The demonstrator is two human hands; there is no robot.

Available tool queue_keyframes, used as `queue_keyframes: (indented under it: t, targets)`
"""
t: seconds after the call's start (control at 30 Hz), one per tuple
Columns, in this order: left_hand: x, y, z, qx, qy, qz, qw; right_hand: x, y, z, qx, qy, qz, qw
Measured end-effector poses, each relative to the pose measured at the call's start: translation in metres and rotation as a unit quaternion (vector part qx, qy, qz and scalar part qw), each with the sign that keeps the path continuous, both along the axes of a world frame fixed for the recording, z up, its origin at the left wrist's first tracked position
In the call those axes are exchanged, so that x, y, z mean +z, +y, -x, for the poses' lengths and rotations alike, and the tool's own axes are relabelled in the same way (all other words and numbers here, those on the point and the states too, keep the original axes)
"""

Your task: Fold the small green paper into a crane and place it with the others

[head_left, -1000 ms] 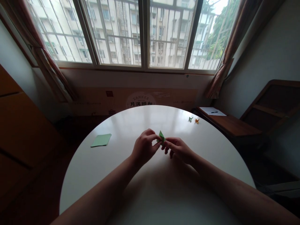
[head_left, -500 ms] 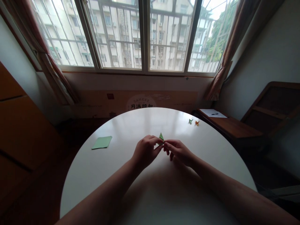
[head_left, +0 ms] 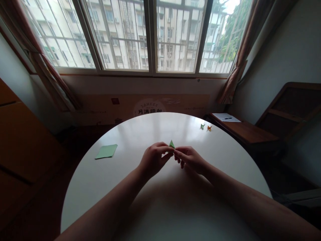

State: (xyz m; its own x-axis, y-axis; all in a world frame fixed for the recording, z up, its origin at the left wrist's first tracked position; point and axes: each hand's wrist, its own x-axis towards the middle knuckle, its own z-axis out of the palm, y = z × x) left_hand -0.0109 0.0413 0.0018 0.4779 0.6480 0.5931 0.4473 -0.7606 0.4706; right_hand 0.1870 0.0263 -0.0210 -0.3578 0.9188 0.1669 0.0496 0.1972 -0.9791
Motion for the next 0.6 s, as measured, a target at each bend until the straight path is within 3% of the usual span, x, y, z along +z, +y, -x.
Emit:
queue_keyframes:
  t: [0.37, 0.6]
  targets:
    - [-0.0012, 0.0016, 0.0016, -0.012, -0.011, 0.019, 1.000, -0.0008, 0.0002, 0.0001, 0.009, 0.001, 0.005, 1.000]
    - [0.0016, -0.0013, -0.0028, 0.022, 0.003, 0.000, 1.000, 0.0006, 0.0003, 0.0014, 0.001, 0.019, 0.005, 1.000]
